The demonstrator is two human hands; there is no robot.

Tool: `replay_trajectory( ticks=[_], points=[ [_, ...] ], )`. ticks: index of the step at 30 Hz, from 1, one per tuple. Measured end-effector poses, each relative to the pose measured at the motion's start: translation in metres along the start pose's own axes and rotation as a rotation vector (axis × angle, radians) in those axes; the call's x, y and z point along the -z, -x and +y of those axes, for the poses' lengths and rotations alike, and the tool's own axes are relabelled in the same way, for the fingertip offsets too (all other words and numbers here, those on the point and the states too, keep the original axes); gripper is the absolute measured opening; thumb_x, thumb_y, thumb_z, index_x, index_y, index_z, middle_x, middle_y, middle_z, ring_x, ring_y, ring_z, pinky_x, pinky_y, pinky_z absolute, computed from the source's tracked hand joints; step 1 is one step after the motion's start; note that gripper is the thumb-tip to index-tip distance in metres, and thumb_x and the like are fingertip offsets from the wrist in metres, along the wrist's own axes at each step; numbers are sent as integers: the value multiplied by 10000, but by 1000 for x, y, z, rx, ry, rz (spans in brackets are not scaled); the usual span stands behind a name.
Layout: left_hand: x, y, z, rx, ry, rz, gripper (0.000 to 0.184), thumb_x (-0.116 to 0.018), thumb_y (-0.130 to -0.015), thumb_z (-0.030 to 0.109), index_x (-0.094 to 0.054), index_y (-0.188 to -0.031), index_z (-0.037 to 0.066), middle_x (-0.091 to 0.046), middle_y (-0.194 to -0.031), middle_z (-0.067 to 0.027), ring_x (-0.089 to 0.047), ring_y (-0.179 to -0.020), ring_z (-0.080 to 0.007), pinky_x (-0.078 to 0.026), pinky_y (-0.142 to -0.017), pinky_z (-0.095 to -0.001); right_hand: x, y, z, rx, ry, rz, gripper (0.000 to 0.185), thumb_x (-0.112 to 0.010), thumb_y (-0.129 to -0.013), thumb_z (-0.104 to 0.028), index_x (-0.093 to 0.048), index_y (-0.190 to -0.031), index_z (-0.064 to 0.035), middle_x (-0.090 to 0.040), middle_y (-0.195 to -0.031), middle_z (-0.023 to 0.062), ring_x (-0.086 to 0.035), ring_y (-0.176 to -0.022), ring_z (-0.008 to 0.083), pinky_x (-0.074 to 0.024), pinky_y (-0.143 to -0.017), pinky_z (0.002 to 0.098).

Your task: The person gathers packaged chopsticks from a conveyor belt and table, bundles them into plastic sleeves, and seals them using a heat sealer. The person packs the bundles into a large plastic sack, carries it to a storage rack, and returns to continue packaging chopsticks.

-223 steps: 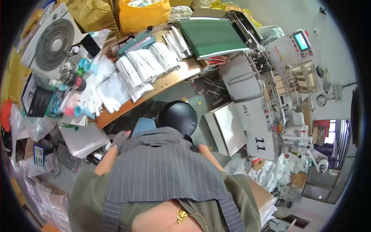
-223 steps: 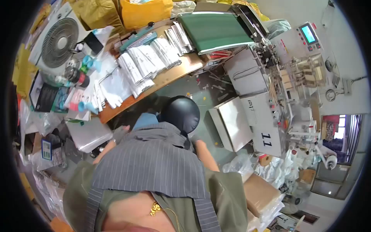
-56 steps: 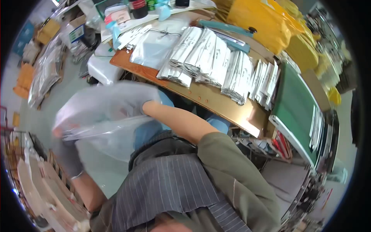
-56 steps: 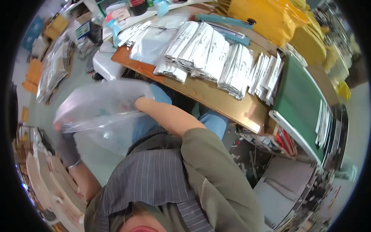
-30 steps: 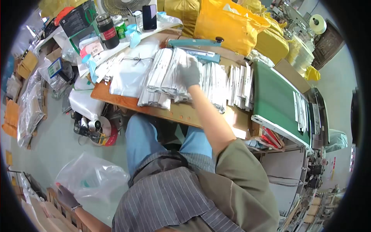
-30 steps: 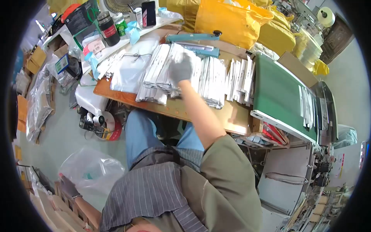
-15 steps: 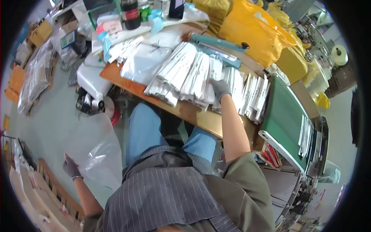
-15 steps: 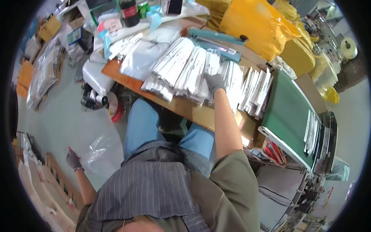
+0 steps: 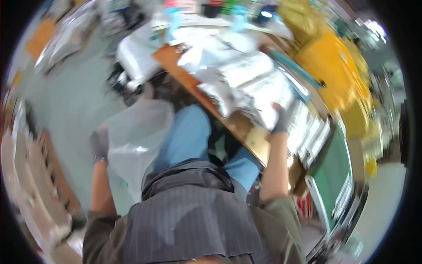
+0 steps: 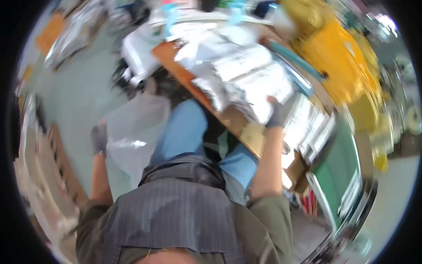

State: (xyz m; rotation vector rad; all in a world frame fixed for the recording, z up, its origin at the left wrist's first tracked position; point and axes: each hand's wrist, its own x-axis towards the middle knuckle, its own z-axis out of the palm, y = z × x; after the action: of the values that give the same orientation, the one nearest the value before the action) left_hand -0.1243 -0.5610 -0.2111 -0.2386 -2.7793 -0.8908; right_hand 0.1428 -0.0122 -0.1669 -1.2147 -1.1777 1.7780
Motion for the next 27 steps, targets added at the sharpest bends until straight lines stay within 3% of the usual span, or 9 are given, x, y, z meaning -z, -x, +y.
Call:
replay_trajectory(
  ticks=[7,12,13,14,16,18,20,24,27],
  points=[
    [33,-14,60,326,-51,-110,545,-411,-897,472,-617,-792,-21,-594,-782,-264,-561,-829,-437,-424,-708,-498,-43,154,-60,-332,-93,-614,758,-576,-705,-319,-337,-1319,54,-501,-1224,224,-541,-1068,349,-482,-883,435],
    [31,-2,99,125,159,-109,471,-434,-928,384,-589,-811,-45,-522,-608,-194,-530,-576,-238,-405,-565,-392,-141,175,-15,-558,412,-1117,513,-575,-759,-98,-458,-1224,86,-587,-1110,169,-603,-977,228,-501,-850,345],
    [15,22,84,-479,243,4,384,-425,-948,305,-607,-866,-23,-587,-687,-172,-565,-616,-224,-448,-587,-348,-169,169,10,-554,551,-1293,468,-572,-777,-72,-478,-1211,75,-598,-1080,136,-608,-938,196,-502,-807,326],
    [42,43,134,-446,390,-120,276,-433,-947,218,-624,-963,20,-628,-778,-136,-584,-643,-199,-472,-611,-305,-195,162,36,-770,570,-1430,463,-592,-788,-118,-494,-1204,61,-613,-1033,107,-608,-891,172,-490,-792,299],
    [69,93,177,-598,335,-606,290,-528,-849,248,-595,-1072,76,-596,-823,-179,-592,-719,-294,-474,-653,-363,-225,138,76,-391,986,-1652,486,-570,-831,-206,-470,-1244,30,-583,-1108,86,-580,-934,144,-483,-800,279],
    [41,141,194,-772,943,-172,326,-488,-902,309,-610,-1103,83,-546,-626,-109,-566,-597,-198,-442,-583,-320,-178,167,80,-257,1112,-1693,527,-573,-824,-241,-443,-1260,26,-555,-1136,100,-558,-968,159,-470,-821,284],
    [90,135,202,-285,1291,-1320,376,-407,-954,327,-589,-1134,51,-495,-608,-67,-509,-580,-136,-418,-574,-285,-134,161,70,-114,1218,-1731,569,-576,-817,-276,-416,-1275,22,-526,-1165,114,-537,-1002,175,-457,-841,290],
    [138,107,234,-192,1805,-1573,416,-339,-979,316,-574,-1060,-17,-421,-557,-63,-429,-540,-106,-373,-533,-267,-157,166,65,181,1422,-1732,657,-582,-803,-346,-362,-1306,13,-470,-1222,141,-495,-1069,206,-431,-883,302],
    [138,100,266,-736,1932,-1058,329,-369,-964,257,-532,-846,-4,-423,-557,-112,-453,-508,-188,-364,-502,-316,-189,182,66,372,1598,-1690,724,-587,-792,-399,-321,-1330,6,-428,-1264,162,-463,-1120,229,-412,-914,311]
  ],
)
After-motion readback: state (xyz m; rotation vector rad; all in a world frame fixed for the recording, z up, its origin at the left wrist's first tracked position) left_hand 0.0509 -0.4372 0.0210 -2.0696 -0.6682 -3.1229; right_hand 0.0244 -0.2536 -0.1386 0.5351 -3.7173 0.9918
